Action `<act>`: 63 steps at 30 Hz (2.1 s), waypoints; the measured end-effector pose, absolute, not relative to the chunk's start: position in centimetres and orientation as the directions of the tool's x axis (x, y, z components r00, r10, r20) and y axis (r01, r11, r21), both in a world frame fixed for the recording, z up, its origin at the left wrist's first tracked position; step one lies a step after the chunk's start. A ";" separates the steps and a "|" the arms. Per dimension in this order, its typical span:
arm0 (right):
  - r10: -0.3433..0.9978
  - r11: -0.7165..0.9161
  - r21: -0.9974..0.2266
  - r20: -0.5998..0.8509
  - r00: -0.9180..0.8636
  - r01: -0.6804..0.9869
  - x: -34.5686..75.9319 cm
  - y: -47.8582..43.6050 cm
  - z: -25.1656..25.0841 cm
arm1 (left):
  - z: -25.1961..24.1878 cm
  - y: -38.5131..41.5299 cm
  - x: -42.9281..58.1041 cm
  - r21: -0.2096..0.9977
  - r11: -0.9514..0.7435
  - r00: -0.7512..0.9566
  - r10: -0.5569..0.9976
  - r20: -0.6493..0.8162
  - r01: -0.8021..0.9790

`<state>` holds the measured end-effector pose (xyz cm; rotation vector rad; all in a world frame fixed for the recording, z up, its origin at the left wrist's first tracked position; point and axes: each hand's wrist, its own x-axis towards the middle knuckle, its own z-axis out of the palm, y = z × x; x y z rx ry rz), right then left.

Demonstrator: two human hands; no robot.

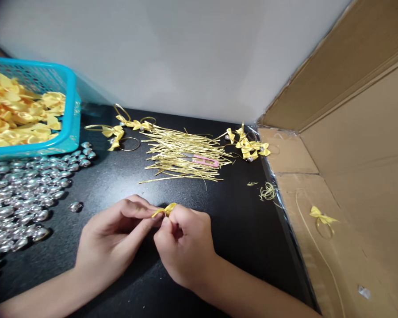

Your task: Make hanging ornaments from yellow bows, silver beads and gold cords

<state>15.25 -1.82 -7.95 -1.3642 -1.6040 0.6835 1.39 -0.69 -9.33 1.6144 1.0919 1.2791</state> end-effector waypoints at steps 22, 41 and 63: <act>0.919 0.395 -0.856 0.368 -0.144 0.332 16.0 -2.2 -8.8 | -8.0 -0.4 0.3 0.762 -0.615 0.235 0.786 0.572 0.204; 0.849 0.505 -0.731 0.518 -0.107 0.459 16.9 -1.2 -8.4 | -8.2 0.0 0.1 0.805 -0.571 0.220 0.816 0.535 0.159; 0.885 -0.386 -0.917 -0.336 -0.322 -0.103 18.9 1.2 -8.1 | -8.6 0.7 0.1 0.829 -0.547 0.247 0.824 0.510 0.116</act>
